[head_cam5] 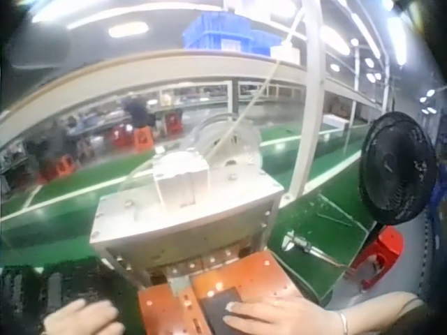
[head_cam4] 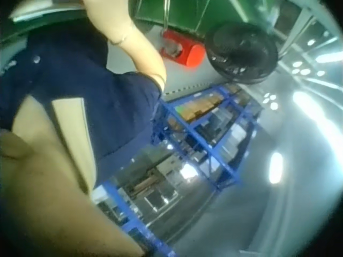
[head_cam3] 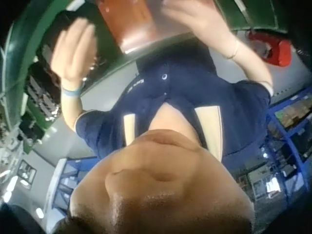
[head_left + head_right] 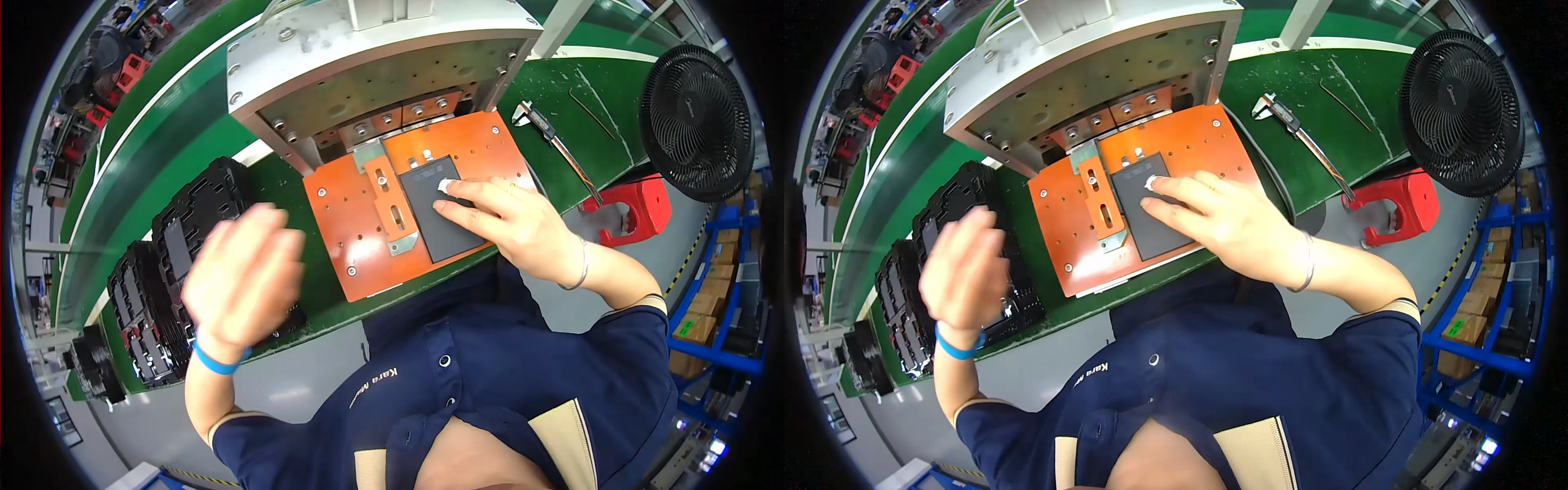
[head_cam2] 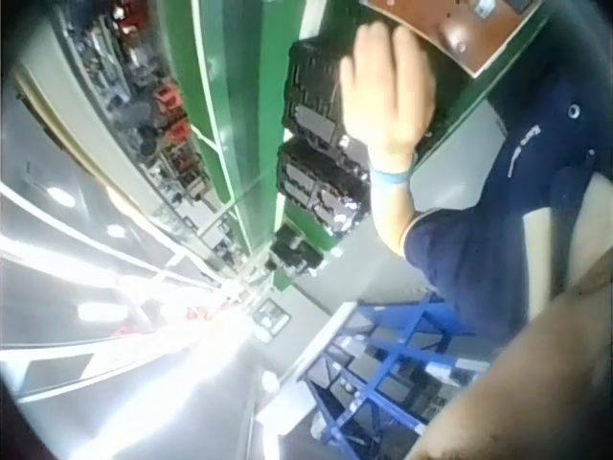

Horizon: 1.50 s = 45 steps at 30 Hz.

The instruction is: The person places small black rectangular components into an orange jig on a green workbench. They use a handheld caliper to measure the components and then place them into a black plastic tray. The process is repeated for multiple units.

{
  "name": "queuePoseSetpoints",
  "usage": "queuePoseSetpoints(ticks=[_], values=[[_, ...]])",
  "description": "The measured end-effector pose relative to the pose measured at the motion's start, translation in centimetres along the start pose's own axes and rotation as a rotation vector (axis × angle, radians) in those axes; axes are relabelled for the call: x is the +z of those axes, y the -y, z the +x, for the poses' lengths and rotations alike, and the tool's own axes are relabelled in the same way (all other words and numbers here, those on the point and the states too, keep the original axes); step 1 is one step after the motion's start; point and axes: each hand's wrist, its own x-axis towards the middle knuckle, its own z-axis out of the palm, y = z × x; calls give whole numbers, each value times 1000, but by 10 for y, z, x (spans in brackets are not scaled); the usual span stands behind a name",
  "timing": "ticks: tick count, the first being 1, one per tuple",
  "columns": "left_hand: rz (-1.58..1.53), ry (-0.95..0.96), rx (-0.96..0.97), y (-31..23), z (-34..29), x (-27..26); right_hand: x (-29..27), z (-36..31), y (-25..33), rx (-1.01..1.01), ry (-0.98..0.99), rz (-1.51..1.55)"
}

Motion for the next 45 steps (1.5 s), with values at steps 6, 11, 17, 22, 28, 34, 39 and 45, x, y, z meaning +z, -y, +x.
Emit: queuePoseSetpoints(ticks=[6,11,17,22,28,34,39,45], values=[[-461,504,39,-51,43,45,3,36,-33,21,-162,172],[-496,569,15,-56,32,65,16,41,-35,19,-84,101],[-515,566,17,-55,29,68,18,42,-34,-50,-94,-102],[-493,572,16,-55,28,68,22,47,-37,-8,-203,-63],[-474,577,24,-54,28,69,20,38,-38,-28,-192,79],[-490,571,16,-55,29,69,15,41,-28,-65,-99,-106],[-484,583,-4,-55,30,68,17,44,-23,20,-87,-190],[-476,566,2,-55,29,68,22,40,-28,41,-121,-85]])
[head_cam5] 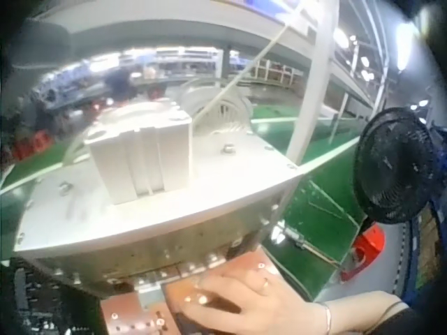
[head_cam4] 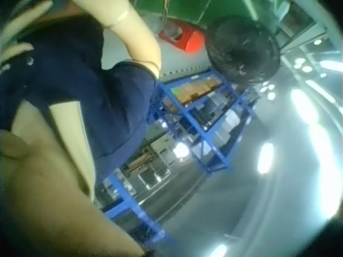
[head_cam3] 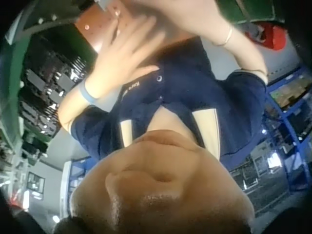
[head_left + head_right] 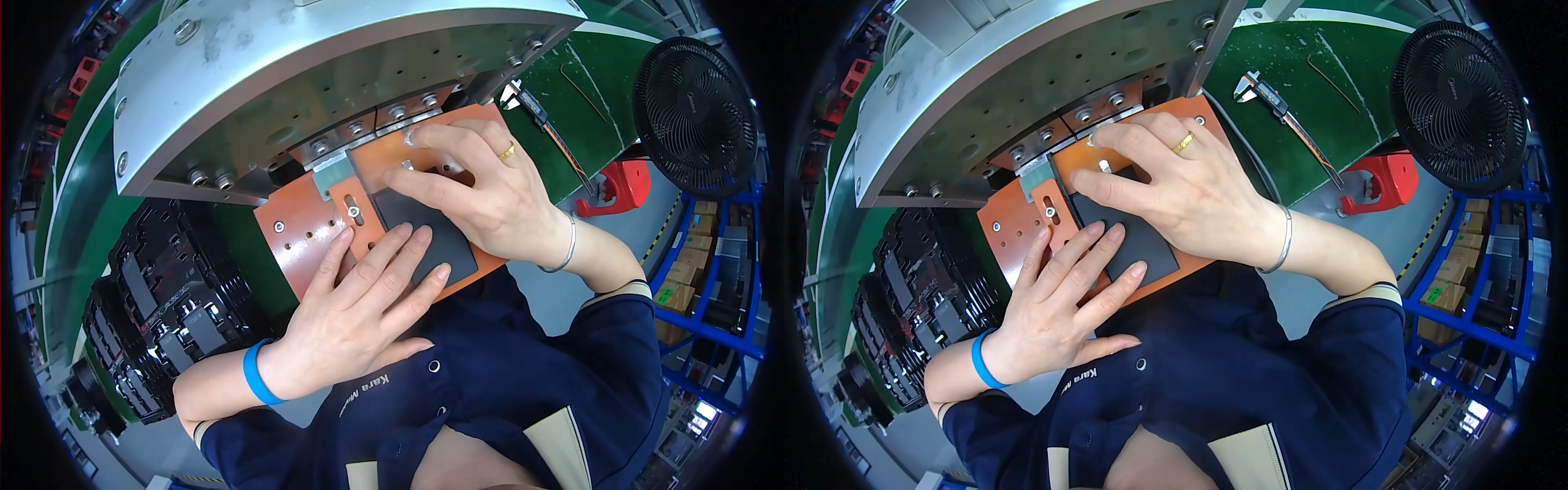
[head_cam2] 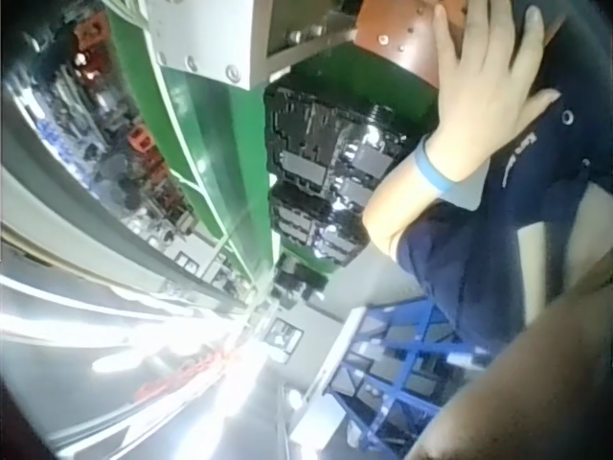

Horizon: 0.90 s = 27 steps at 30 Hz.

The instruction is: The person places small black rectangular components into an orange jig on a green workbench. They use a handheld caliper to measure the components and then place them into a black plastic tray. The process is repeated for multiple units.

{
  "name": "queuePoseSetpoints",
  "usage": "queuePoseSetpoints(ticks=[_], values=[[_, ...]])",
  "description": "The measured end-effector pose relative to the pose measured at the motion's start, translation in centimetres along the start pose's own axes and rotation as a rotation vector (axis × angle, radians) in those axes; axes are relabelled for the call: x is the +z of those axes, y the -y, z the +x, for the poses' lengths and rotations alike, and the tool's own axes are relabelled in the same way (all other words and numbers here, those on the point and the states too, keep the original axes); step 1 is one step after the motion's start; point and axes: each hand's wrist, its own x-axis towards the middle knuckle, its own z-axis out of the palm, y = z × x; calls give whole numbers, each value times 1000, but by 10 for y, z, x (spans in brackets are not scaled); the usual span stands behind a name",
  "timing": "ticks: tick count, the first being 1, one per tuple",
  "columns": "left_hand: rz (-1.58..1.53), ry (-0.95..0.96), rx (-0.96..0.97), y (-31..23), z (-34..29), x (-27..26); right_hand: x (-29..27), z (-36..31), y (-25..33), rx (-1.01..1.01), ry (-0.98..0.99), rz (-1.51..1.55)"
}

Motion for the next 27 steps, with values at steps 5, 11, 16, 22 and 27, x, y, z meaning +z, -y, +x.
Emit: queuePoseSetpoints(ticks=[5,11,16,22,27], values=[[0,4,6,0,0,0,-5,4,-2,-19,152,41],[5,32,-1,0,0,-3,-7,-1,-5,51,-34,132],[-72,28,-34,1,1,-6,-41,-31,9,118,199,350],[-161,-4,-89,13,4,-14,-24,-28,6,18,125,283],[-77,-45,-115,26,9,-16,-15,-15,-3,-24,78,230]])
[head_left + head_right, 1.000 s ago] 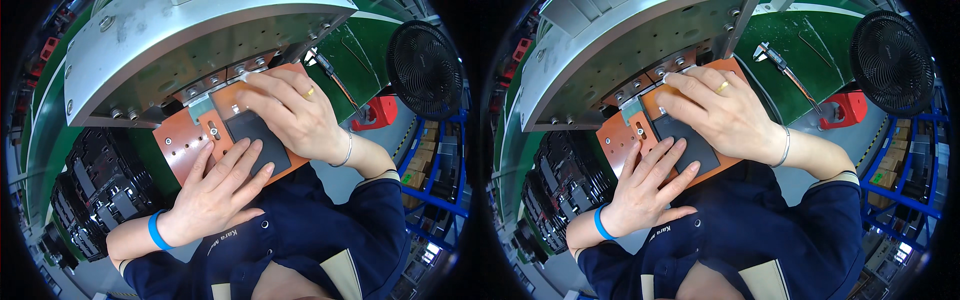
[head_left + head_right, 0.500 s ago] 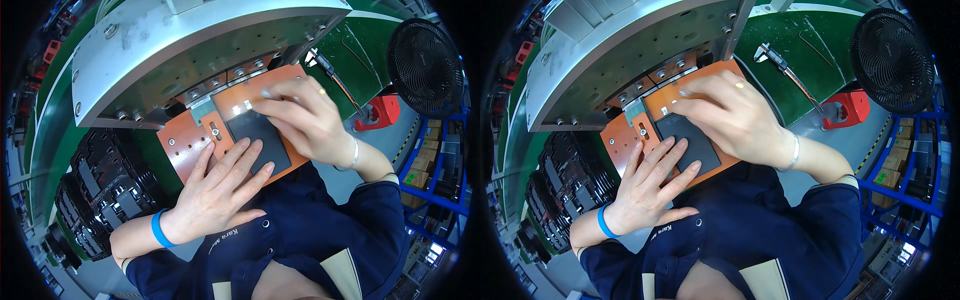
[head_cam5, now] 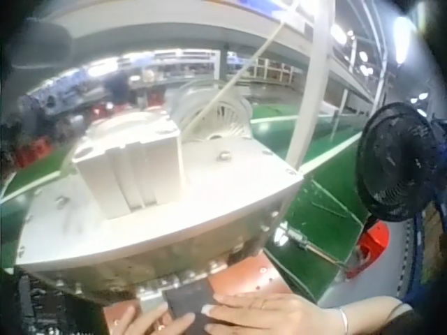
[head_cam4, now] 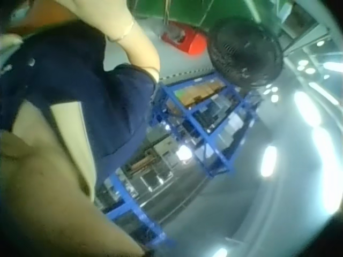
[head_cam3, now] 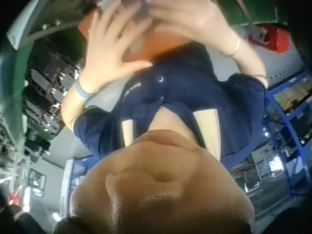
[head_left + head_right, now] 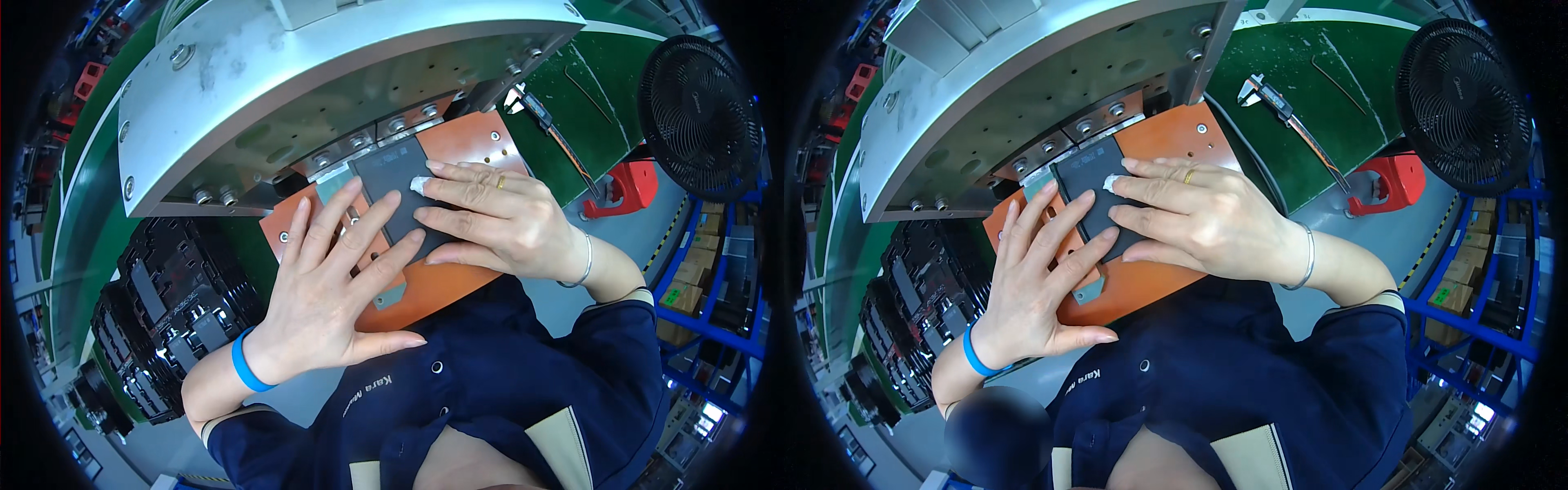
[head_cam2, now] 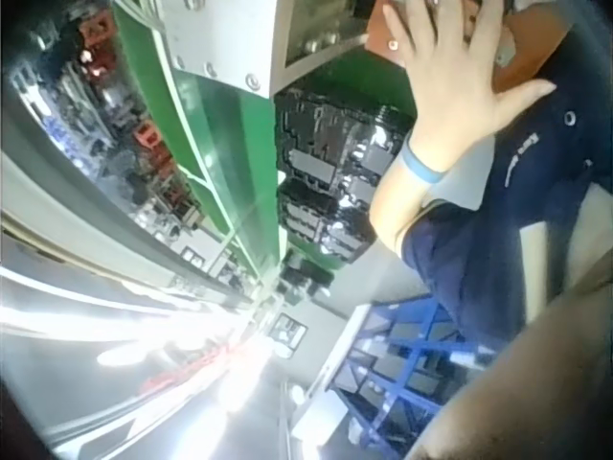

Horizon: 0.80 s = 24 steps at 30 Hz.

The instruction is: The person places small black rectangular components into an orange jig on a green workbench. They use a handheld caliper to measure the components and then place them into a black plastic tray. The process is repeated for multiple units.

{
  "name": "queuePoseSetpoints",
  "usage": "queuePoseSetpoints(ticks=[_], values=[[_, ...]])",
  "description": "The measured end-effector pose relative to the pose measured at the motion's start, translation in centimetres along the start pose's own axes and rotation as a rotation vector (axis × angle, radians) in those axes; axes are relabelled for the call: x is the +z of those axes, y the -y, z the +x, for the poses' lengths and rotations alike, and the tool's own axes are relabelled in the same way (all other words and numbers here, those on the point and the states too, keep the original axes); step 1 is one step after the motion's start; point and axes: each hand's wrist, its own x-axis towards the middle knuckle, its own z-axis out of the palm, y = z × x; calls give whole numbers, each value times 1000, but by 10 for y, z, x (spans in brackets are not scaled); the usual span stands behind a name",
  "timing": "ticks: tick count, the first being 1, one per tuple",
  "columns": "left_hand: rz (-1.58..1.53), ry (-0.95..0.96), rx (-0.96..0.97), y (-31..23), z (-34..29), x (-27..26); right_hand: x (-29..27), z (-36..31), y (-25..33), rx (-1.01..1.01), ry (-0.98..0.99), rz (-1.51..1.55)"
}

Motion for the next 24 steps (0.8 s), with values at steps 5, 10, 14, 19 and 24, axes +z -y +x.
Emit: queuePoseSetpoints(ticks=[5,10,14,19,24], values=[[-10,-20,-5,2,0,3,2,1,-3,0,1,31],[-11,-21,-4,2,1,2,2,1,-4,7,6,63],[-4,-11,-3,4,2,1,0,3,-4,9,17,83],[-24,6,-26,2,2,0,-1,5,-4,18,35,92],[-33,15,-30,3,1,1,1,4,-5,19,22,123]])
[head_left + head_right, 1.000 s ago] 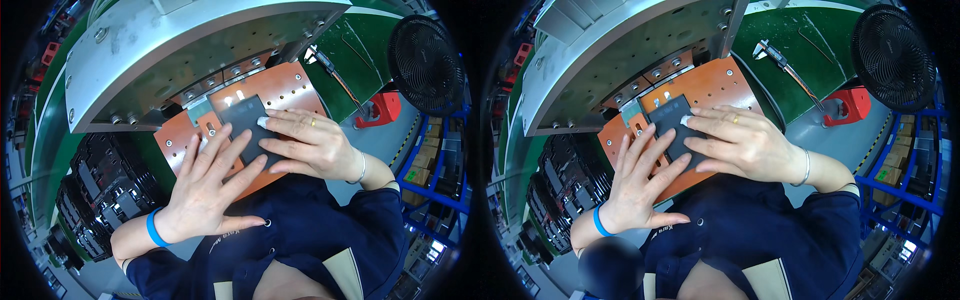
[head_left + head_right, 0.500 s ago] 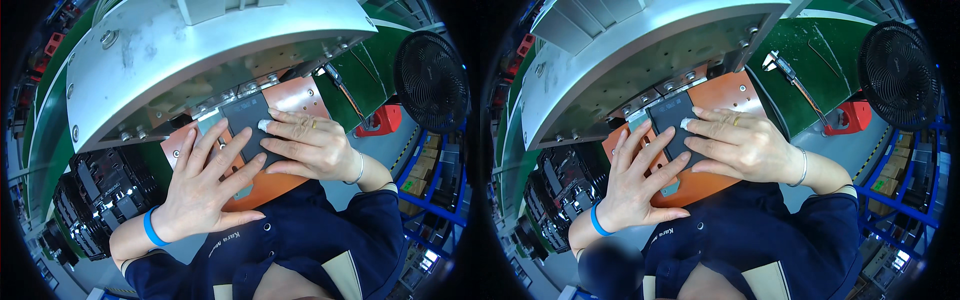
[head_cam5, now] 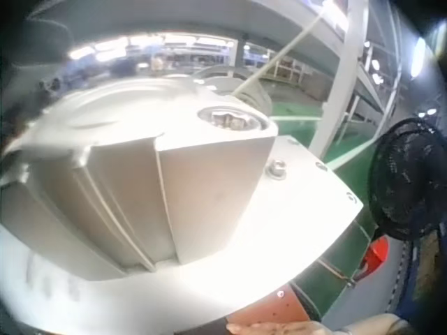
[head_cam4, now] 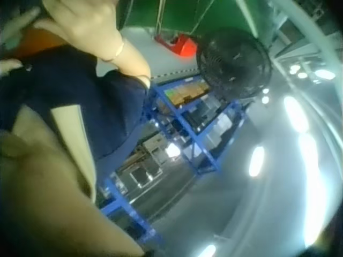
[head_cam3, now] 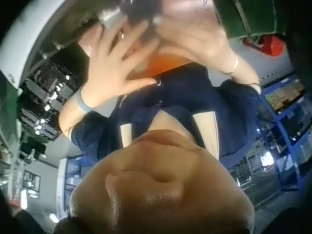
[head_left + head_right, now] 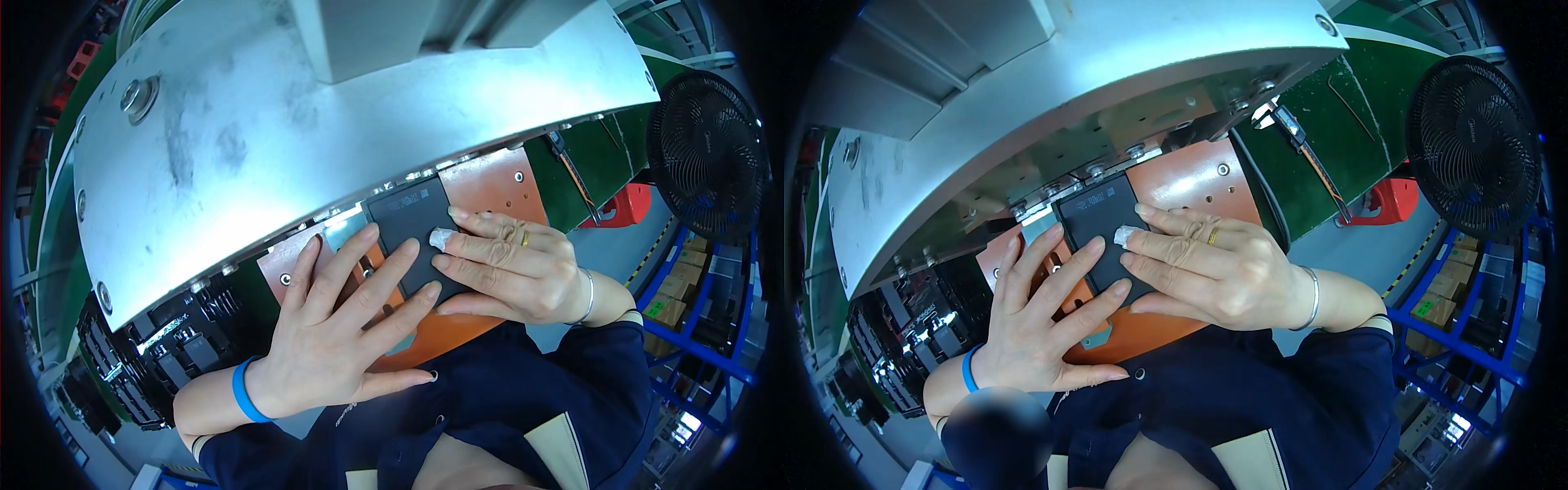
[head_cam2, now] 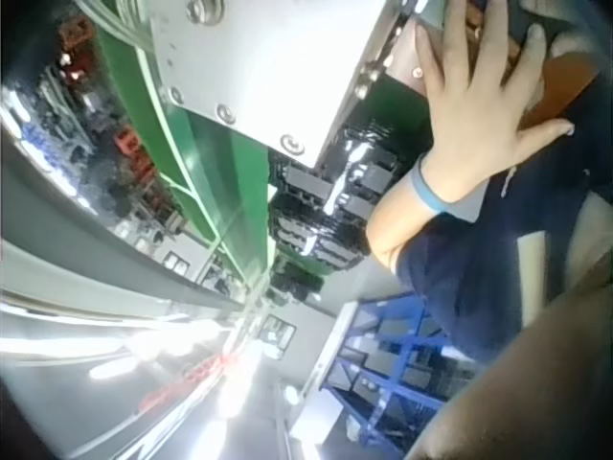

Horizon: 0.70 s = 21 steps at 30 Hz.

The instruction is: The person places small black rectangular components into an orange jig on a green workbench. They use a handheld caliper to measure the components and then place them into a black plastic tray. The process is repeated for multiple units.

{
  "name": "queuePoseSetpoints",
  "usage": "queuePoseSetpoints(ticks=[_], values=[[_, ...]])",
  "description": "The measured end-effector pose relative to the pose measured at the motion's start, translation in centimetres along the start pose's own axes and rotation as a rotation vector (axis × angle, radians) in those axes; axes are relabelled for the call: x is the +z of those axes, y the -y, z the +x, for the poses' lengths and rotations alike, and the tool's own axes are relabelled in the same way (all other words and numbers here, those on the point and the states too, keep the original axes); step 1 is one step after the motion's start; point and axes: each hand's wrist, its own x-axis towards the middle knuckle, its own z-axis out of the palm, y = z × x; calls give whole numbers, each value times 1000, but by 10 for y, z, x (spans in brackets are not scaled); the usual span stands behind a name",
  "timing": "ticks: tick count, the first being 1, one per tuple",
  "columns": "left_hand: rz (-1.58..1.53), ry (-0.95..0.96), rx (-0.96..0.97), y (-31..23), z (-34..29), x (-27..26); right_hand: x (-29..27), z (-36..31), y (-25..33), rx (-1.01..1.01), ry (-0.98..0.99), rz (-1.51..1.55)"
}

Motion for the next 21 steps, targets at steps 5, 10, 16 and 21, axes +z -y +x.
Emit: queuePoseSetpoints(ticks=[5,10,16,21], values=[[-1,-1,-1,0,0,0,-1,1,0,2,7,3],[0,-7,1,0,1,-1,-1,2,-1,0,10,-2],[1,-10,2,0,1,-1,-1,2,-1,4,11,-10],[-4,-18,1,0,1,-1,-1,2,0,-3,14,-20]])
